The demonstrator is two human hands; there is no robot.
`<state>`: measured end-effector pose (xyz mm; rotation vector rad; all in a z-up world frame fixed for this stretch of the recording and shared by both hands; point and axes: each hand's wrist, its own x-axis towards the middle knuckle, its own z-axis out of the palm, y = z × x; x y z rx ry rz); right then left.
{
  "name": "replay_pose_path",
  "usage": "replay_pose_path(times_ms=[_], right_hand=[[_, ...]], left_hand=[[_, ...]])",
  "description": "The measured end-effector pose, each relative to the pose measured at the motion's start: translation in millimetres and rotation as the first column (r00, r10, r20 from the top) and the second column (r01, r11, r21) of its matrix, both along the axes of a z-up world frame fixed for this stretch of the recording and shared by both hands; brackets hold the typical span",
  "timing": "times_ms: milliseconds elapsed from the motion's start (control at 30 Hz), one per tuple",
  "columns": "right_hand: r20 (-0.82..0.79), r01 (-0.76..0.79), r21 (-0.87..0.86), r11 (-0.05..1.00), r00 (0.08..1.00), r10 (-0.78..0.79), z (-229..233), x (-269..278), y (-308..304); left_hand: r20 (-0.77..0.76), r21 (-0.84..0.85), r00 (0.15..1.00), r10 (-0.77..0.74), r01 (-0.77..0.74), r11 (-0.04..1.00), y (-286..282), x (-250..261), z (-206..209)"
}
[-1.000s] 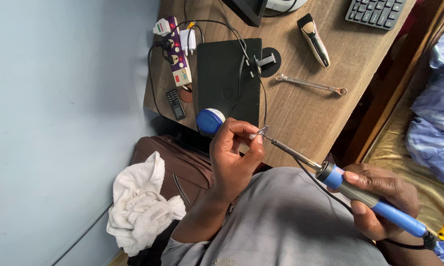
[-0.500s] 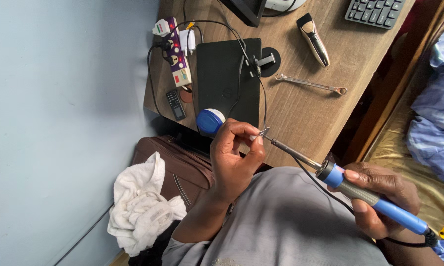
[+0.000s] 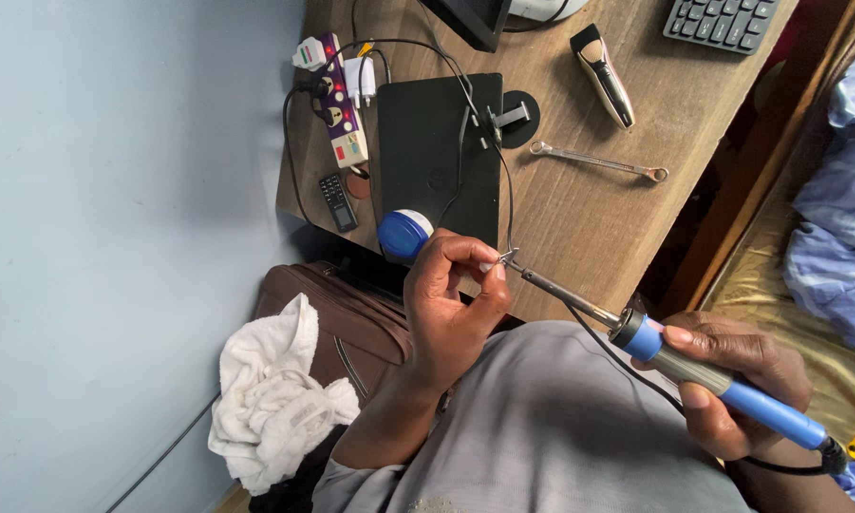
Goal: The person uses a soldering iron to apply solder to a small electronic component by hand, then takes apart a hair clipper to inspect and work on its internal mechanism.
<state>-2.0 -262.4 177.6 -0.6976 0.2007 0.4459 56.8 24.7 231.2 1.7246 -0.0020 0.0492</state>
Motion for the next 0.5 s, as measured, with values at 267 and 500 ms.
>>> replay_pose_path(times_ms=[267,500], right_hand=[[-0.334,0.049,0.093,0.994,0.943,-0.016,-11.2,-16.4,-3.1],[-0.416,-0.088,0.447,0.890,0.861,0.294,-30.6,-10.1,-19.3]], left_hand=[[-0.010,0.009,1.000,-0.006,0.006,1.000,0.1,0.2,-1.3],[0.006,0.010,1.000,-0.027,0.027,1.000,-0.4,0.1,2.3]])
